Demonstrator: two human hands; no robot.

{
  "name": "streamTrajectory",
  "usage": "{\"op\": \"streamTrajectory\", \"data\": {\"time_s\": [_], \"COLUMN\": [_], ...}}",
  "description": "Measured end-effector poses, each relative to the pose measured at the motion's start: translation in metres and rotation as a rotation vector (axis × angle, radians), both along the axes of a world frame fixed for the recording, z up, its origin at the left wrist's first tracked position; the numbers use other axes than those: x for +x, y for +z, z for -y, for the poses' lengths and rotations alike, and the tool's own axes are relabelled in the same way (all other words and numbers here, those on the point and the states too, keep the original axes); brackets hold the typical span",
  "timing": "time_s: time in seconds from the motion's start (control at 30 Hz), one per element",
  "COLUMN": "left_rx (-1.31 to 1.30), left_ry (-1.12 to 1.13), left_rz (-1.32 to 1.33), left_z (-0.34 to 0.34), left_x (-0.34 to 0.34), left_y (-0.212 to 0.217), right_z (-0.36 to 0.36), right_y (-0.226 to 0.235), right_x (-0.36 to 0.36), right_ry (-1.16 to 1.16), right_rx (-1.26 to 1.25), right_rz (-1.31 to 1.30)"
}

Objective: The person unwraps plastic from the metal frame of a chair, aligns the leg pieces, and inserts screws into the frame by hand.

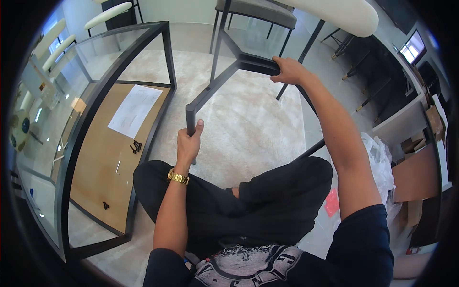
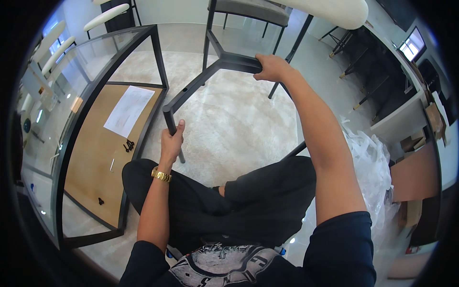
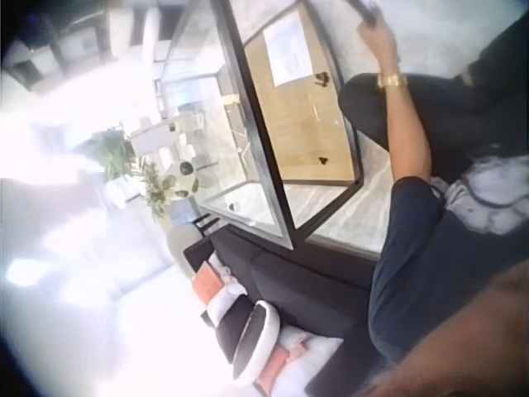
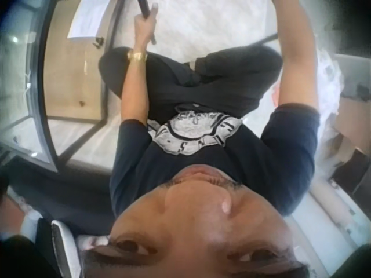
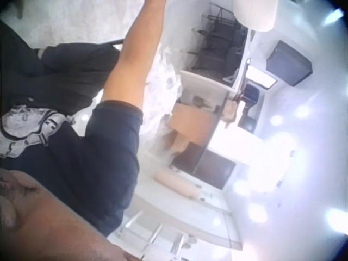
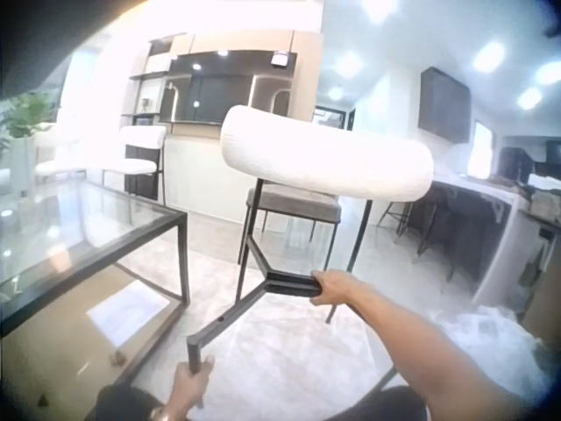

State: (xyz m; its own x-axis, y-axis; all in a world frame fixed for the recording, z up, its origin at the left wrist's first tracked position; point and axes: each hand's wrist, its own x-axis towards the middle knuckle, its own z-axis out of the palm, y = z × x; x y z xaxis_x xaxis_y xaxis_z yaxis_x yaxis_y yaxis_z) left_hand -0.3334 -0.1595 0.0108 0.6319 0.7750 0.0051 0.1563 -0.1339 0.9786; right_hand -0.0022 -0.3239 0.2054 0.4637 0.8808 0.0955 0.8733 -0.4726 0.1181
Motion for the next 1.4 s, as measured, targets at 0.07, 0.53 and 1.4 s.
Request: {"op": "streamTrajectory", "data": {"time_s": [0.07, 0.53, 1.4], "left_rx": [-0.001, 0.002, -0.092], "left_ry": [-0.002, 0.052, -0.029], "left_rz": [0.015, 0.009, 0.042], "left_z": [0.002, 0.021, 0.006], "left_x": [0.001, -0.001, 0.005], "left_y": [0.000, 0.014, 0.013], "right_z": [0.005, -0.002, -0.016], "right_y": [-0.003, -0.019, -0.004], "right_x": [-0.002, 0.012, 0.024], "right_ry": [-0.002, -0.049, -0.016], "right_rx": [0.020, -0.028, -0.075], "right_rz": [0.015, -0.073, -0.235]}}
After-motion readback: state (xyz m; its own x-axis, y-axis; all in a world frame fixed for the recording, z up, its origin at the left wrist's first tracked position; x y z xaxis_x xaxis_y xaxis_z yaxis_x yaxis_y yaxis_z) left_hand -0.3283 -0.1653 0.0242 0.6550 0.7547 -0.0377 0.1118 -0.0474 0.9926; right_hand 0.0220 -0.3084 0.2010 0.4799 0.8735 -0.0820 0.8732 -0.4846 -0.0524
